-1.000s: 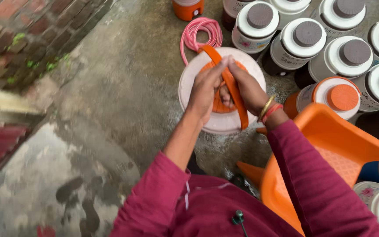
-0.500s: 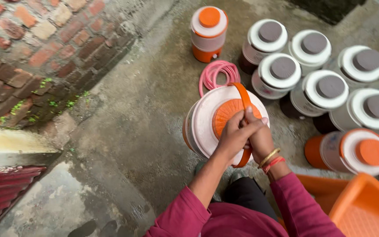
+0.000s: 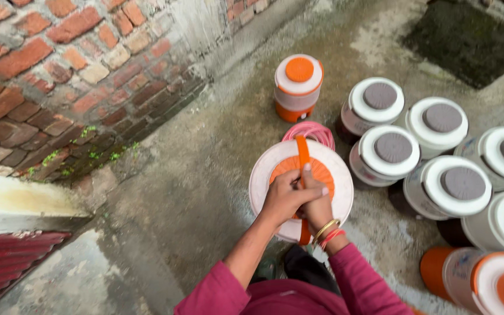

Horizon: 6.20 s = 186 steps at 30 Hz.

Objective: The person carries insulated water jugs across a wet concrete courtyard to a tap beside a large blue water tank, opens the lid of each jug, and positions the jugs near the tap, at one point moving an orange plastic chair out of the way.

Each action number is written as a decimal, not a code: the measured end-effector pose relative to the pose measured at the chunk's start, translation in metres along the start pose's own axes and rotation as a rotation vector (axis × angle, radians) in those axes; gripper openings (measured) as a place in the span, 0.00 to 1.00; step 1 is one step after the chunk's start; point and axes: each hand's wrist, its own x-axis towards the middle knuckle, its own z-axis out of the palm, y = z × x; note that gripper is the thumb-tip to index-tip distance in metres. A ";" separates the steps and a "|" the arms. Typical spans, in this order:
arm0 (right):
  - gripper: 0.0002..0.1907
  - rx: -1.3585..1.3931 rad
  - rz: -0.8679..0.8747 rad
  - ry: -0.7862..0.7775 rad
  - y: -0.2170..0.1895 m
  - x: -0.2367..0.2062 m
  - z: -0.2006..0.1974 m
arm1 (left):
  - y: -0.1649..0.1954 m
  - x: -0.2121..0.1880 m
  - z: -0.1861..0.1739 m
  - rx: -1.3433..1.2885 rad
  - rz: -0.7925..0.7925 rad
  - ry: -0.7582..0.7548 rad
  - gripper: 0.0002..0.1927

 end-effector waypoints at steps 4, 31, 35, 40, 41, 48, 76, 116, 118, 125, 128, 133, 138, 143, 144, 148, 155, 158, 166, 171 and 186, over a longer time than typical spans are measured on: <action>0.29 -0.060 -0.094 -0.018 -0.010 0.028 -0.010 | 0.004 0.021 0.011 0.022 0.023 0.030 0.19; 0.30 -0.277 -0.111 0.326 -0.077 0.175 0.095 | 0.050 0.198 -0.112 -0.027 0.257 -0.163 0.19; 0.31 -0.219 -0.236 0.310 -0.084 0.188 0.112 | 0.064 0.211 -0.129 -0.099 0.203 -0.238 0.17; 0.28 -0.128 -0.152 0.263 -0.093 0.212 0.117 | 0.085 0.243 -0.140 -0.267 0.123 -0.313 0.14; 0.28 -0.066 -0.141 0.238 -0.095 0.219 0.117 | 0.089 0.252 -0.141 -0.311 0.125 -0.324 0.14; 0.18 0.067 -0.096 0.047 -0.098 0.281 0.113 | 0.090 0.321 -0.150 -0.271 -0.213 -0.202 0.10; 0.22 -0.045 0.133 0.483 -0.170 0.381 0.021 | 0.149 0.672 -0.118 0.074 -0.102 -0.218 0.09; 0.21 0.225 0.015 0.868 -0.082 0.292 0.090 | 0.128 0.630 -0.095 0.889 0.495 -0.541 0.19; 0.21 0.285 -0.012 0.935 -0.061 0.258 0.090 | 0.115 0.586 -0.076 0.816 0.527 -0.702 0.21; 0.19 0.529 -0.123 1.208 0.032 0.119 0.127 | 0.045 0.348 -0.034 0.693 0.458 -1.252 0.25; 0.18 0.632 -0.184 1.313 0.075 0.056 0.149 | 0.008 0.248 -0.033 0.786 0.384 -1.434 0.25; 0.17 0.689 -0.252 1.552 0.141 -0.035 0.186 | -0.050 0.108 -0.042 0.846 0.311 -1.709 0.25; 0.16 0.818 -0.356 1.700 0.181 -0.089 0.195 | -0.083 0.021 -0.035 0.813 0.319 -1.962 0.24; 0.17 0.949 -0.372 1.762 0.199 -0.126 0.182 | -0.108 -0.027 -0.004 0.821 0.228 -2.081 0.23; 0.17 0.972 -0.347 1.769 0.201 -0.130 0.176 | -0.113 -0.033 0.004 0.845 0.214 -2.082 0.23; 0.17 1.032 -0.304 1.759 0.214 -0.149 0.134 | -0.141 -0.051 0.047 0.892 0.159 -2.109 0.23; 0.17 1.016 -0.217 1.829 0.235 -0.199 0.033 | -0.175 -0.083 0.156 0.918 0.103 -2.133 0.24; 0.18 1.050 -0.192 1.848 0.240 -0.224 -0.003 | -0.184 -0.102 0.204 0.980 0.151 -2.151 0.24; 0.19 1.196 -0.126 1.900 0.281 -0.282 -0.048 | -0.230 -0.166 0.272 1.055 0.205 -2.177 0.25; 0.22 1.221 -0.151 1.873 0.333 -0.319 -0.087 | -0.281 -0.209 0.295 1.090 0.354 -2.170 0.24; 0.49 1.779 -0.183 1.559 0.414 -0.459 -0.254 | -0.330 -0.243 0.445 1.356 1.277 -1.429 0.35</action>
